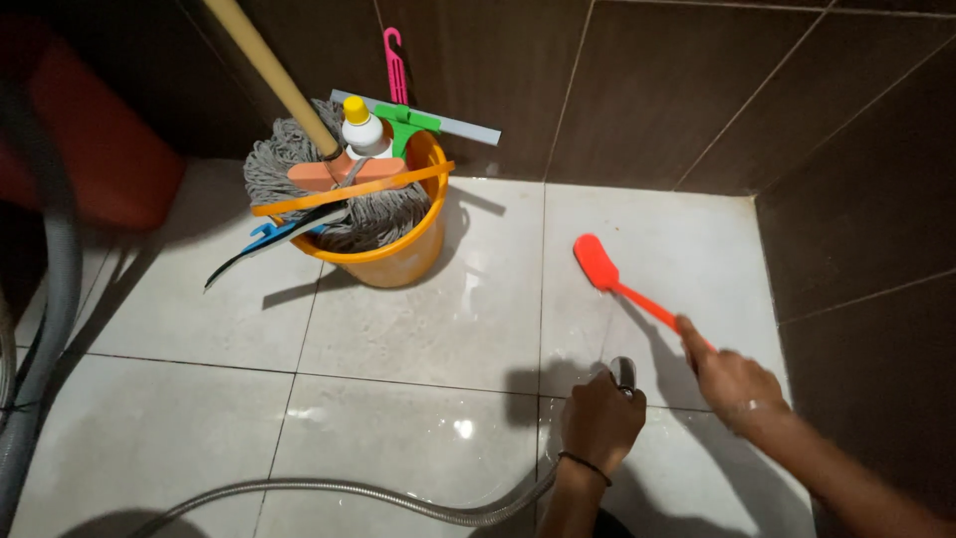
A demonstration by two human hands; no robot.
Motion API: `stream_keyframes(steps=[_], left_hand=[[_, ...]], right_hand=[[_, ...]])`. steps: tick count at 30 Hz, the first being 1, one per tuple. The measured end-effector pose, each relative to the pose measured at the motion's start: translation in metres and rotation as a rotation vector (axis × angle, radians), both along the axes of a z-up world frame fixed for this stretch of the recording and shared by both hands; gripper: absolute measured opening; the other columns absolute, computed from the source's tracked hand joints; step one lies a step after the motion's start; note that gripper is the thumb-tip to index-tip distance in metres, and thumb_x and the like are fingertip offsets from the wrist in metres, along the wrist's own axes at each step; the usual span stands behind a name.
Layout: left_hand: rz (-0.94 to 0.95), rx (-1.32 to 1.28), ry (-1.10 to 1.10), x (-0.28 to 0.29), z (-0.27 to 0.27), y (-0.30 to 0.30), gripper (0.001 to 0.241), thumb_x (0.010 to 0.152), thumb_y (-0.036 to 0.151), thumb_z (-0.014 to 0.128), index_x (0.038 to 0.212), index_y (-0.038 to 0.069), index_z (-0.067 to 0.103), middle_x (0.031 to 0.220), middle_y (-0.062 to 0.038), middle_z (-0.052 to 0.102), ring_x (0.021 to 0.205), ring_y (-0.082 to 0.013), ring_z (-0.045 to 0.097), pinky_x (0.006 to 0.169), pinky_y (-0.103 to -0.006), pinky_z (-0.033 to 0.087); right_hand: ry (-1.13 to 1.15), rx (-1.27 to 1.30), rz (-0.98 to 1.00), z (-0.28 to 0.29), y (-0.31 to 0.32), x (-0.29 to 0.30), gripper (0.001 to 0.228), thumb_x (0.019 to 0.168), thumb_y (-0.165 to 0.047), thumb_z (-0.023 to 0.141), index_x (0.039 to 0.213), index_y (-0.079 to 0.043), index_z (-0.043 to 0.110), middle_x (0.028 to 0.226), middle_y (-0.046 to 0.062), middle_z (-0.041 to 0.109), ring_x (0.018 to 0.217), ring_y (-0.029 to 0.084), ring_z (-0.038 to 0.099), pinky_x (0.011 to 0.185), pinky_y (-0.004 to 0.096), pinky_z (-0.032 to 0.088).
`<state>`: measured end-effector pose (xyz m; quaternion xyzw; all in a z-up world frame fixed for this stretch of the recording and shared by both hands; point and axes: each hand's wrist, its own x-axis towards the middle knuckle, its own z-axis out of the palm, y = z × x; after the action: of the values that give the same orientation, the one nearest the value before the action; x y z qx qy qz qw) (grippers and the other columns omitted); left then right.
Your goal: The person scrubs the tiled bathroom floor using a red brush and a handheld shower spray. They clean the area around the toilet base and the floor drain, moving water and debris toward the drain.
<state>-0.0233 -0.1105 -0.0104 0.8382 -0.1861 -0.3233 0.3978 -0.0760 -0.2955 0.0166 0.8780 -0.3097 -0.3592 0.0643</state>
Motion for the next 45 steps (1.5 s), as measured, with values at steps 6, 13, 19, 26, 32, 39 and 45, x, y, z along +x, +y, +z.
stream_keyframes(steps=[6,13,19,26,32,39,45], left_hand=[[0.041,-0.012,-0.025,-0.003,-0.003,0.001,0.034,0.091,0.033,0.061,0.097,0.0,0.067,0.086,-0.022,0.072,0.074,-0.0428,0.069,0.069,-0.0504,0.056],[0.095,-0.019,0.026,0.001,0.016,0.008,0.028,0.094,0.031,0.057,0.096,0.004,0.062,0.083,-0.016,0.071,0.07,-0.0348,0.07,0.066,-0.0453,0.057],[0.141,-0.02,-0.067,-0.005,-0.002,0.001,0.031,0.093,0.035,0.06,0.098,0.004,0.059,0.078,-0.019,0.071,0.07,-0.0411,0.071,0.065,-0.0494,0.057],[0.104,-0.078,-0.075,0.001,-0.003,0.007,0.028,0.092,0.03,0.065,0.101,0.003,0.06,0.075,-0.017,0.071,0.061,-0.0359,0.071,0.056,-0.0451,0.058],[0.16,-0.139,0.143,0.012,0.029,0.019,0.03,0.093,0.027,0.056,0.097,-0.002,0.063,0.085,-0.031,0.07,0.085,-0.0481,0.074,0.068,-0.0512,0.062],[0.246,0.01,0.04,0.014,0.011,0.008,0.031,0.089,0.031,0.053,0.105,0.005,0.061,0.088,-0.03,0.073,0.09,-0.0474,0.074,0.076,-0.0594,0.059],[0.313,0.106,0.048,0.011,0.001,0.008,0.029,0.088,0.035,0.057,0.099,0.009,0.063,0.085,-0.025,0.074,0.088,-0.0442,0.076,0.076,-0.0559,0.061]], right_hand=[[-0.174,-0.001,-0.249,-0.006,-0.031,0.008,0.057,0.104,-0.063,0.014,0.16,-0.052,0.019,0.11,0.012,0.079,0.096,0.03,0.078,0.078,0.045,0.058],[-0.169,0.271,-0.547,0.01,0.036,-0.08,0.053,0.101,-0.065,0.009,0.125,-0.027,0.037,0.078,0.011,0.069,0.063,0.026,0.066,0.067,0.045,0.055],[0.034,0.192,-0.195,-0.006,0.059,-0.094,0.068,0.102,-0.055,0.028,0.159,-0.057,-0.01,0.107,0.002,0.078,0.099,0.02,0.077,0.086,0.041,0.058],[-0.267,0.118,0.125,-0.03,0.021,0.021,0.06,0.106,-0.045,0.026,0.163,-0.032,0.012,0.079,0.011,0.072,0.067,0.026,0.071,0.064,0.045,0.059],[-0.28,0.258,-0.13,0.041,0.042,0.079,0.056,0.105,-0.05,0.021,0.16,-0.043,0.027,0.117,0.025,0.073,0.117,0.044,0.068,0.103,0.054,0.052],[-0.066,0.427,-0.432,0.034,0.084,-0.038,0.094,0.086,-0.075,-0.008,0.078,-0.017,0.066,0.057,0.002,0.052,0.054,0.018,0.06,0.066,0.04,0.054],[-0.034,0.304,-0.262,0.039,0.097,-0.041,0.052,0.096,-0.047,0.035,0.106,-0.009,0.069,0.094,0.016,0.081,0.102,0.036,0.078,0.096,0.05,0.057]])
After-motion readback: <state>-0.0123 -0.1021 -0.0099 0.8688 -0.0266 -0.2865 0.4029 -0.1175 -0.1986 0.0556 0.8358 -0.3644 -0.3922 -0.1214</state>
